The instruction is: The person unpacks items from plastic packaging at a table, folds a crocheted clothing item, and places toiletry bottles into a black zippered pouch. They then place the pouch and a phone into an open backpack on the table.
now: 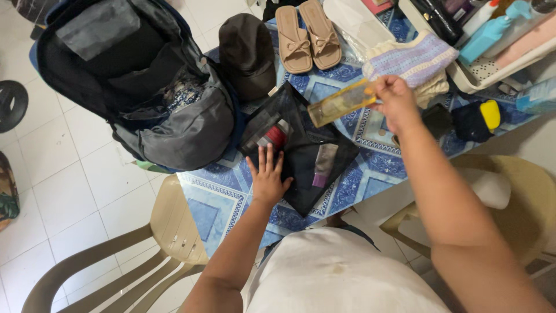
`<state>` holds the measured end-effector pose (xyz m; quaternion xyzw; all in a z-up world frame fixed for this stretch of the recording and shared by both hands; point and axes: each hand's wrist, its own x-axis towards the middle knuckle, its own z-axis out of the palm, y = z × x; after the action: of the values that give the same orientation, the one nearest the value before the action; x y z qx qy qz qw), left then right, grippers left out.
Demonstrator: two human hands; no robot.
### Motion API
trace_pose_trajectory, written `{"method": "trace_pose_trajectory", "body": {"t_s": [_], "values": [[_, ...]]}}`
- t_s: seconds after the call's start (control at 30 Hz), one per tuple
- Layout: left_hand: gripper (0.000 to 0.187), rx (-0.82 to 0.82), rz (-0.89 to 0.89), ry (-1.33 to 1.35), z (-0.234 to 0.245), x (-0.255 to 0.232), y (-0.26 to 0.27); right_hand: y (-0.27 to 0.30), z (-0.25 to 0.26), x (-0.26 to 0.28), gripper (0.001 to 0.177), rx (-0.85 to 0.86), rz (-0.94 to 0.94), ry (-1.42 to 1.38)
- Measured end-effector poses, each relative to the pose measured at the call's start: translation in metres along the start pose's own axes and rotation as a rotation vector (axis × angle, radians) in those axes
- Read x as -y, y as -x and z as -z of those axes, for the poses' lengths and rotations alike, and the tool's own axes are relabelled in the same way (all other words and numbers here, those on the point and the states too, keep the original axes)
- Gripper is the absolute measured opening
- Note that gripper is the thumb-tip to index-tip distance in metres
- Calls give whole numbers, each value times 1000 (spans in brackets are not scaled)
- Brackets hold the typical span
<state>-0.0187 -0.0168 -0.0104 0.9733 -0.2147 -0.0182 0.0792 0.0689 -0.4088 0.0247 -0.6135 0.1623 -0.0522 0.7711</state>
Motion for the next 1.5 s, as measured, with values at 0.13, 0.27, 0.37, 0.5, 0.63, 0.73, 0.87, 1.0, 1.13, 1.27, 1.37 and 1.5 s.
{"method": "trace_pose_trajectory", "body": {"t_s": [0.13,0.27,0.37,0.5,0.63,0.73,0.87,1.0,1.13,1.27,1.37,1.5], "values": [[71,-68,31,122,6,-13,-16,17,-7,32,16,92,31,-165],[56,-152,109,1268,8,-26,-58,31,-27,42,20,197,75,-247],[66,259,269,1961,16,-24,-84,40,-41,41,21,274,100,-261],[55,377,319,2134,31,-21,-84,47,-47,36,23,354,126,-302],[52,294,287,2187,38,-25,-69,45,-46,26,22,273,89,-261],[62,290,298,2200,40,-32,-60,43,-45,20,32,235,15,-210],[64,299,297,2177,42,-41,-56,45,-42,17,39,301,1,-247],[63,331,306,2152,41,-46,-60,47,-42,19,41,289,49,-226],[63,328,252,2115,31,-65,-75,56,-34,28,59,236,21,-269],[66,319,121,2080,14,-110,-99,70,-12,36,82,52,32,-85],[68,409,39,1952,7,-140,-117,80,29,48,83,-61,166,-107],[69,549,-82,1820,-5,-182,-149,92,110,73,86,-181,439,-76]]}}
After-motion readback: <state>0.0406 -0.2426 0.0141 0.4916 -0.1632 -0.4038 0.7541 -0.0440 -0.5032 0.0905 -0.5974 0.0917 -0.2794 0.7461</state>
